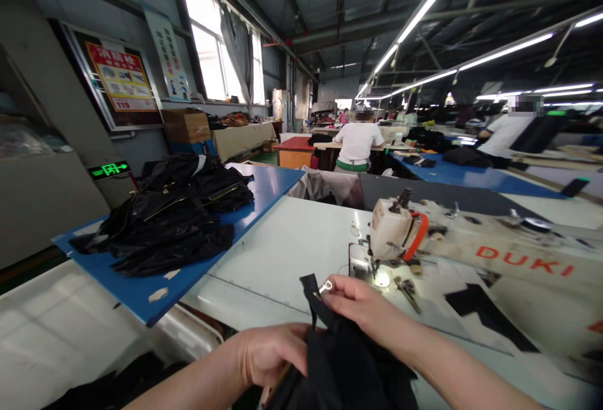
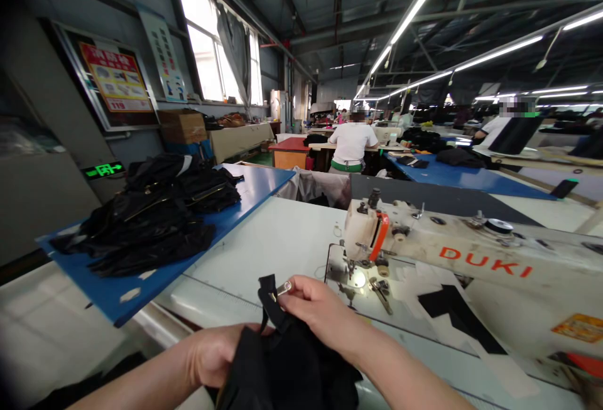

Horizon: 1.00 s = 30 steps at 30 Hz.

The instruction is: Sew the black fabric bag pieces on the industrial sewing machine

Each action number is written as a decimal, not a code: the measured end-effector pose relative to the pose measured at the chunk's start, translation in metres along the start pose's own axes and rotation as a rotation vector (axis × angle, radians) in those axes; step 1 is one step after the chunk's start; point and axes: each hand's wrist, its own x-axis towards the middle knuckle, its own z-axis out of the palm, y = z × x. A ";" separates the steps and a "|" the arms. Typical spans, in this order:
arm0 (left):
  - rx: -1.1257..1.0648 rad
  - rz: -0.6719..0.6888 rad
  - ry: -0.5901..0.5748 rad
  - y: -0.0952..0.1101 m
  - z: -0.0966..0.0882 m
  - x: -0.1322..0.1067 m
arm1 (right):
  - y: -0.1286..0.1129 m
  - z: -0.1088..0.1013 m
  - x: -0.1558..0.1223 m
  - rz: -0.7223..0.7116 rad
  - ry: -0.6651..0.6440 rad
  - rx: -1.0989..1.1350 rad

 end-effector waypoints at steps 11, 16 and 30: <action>0.240 0.121 0.212 -0.004 0.015 -0.017 | -0.030 -0.029 -0.073 -0.090 0.165 -0.696; 0.354 0.054 0.276 -0.003 0.017 -0.025 | -0.023 -0.029 -0.087 -0.147 0.114 -0.740; 0.478 0.149 0.272 -0.024 0.014 -0.037 | -0.012 -0.015 -0.101 -0.214 0.188 -0.885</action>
